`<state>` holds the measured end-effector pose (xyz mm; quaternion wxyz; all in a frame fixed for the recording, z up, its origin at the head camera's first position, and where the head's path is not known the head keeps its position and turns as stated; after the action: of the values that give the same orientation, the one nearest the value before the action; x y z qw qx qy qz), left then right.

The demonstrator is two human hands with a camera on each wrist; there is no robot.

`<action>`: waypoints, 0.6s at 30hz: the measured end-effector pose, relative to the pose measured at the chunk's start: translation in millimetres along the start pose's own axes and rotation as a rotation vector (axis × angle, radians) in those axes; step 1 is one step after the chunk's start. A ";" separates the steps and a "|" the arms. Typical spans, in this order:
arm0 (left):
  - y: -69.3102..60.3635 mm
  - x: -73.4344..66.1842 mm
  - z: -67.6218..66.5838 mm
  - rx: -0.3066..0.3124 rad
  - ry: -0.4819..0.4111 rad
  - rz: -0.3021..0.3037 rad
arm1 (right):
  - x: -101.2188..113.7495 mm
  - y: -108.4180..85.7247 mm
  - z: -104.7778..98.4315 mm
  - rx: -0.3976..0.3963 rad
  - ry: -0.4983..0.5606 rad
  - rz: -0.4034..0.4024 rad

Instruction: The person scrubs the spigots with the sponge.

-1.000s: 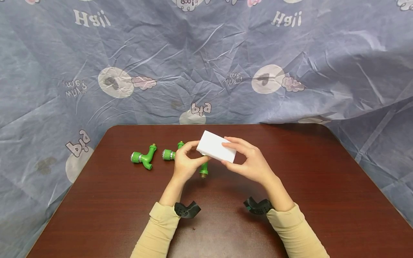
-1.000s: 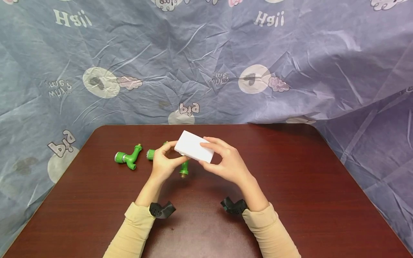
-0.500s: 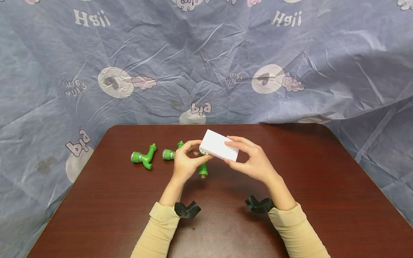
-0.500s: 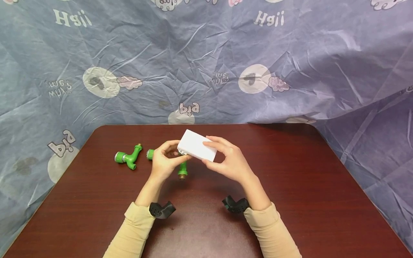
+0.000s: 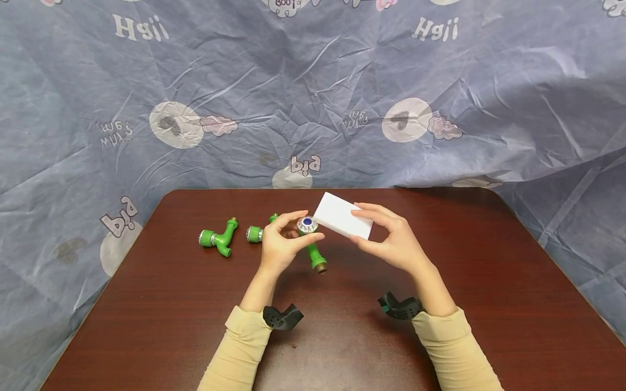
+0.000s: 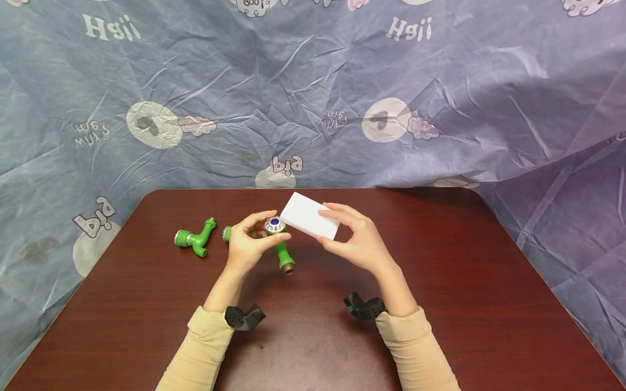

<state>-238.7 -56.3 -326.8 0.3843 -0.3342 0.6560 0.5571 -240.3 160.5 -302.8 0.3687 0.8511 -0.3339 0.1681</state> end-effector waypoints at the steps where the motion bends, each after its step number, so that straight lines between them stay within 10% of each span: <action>1: 0.1 -1.0 -0.1 0.003 0.014 0.007 | 4.8 0.7 -1.0 0.011 0.003 -0.001; 11: -0.3 3.9 -3.9 -0.027 0.048 -0.045 | 35.3 2.9 -11.3 0.081 0.017 0.025; 18: 0.9 23.2 -5.9 -0.057 -0.018 -0.026 | 4.0 -1.8 1.0 0.141 0.003 0.022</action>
<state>-251.5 -62.2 -346.2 0.3876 -0.3486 0.6321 0.5734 -236.1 158.9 -302.3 0.3065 0.8710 -0.3299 0.1963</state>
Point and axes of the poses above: each hand's wrist, its own y-axis towards the middle knuckle, its own z-axis out of the palm, x = y × z, the point moved 6 cm from there along y, towards the middle knuckle, and after that the axes turned 11 degrees about x, right-handed, at the moved point
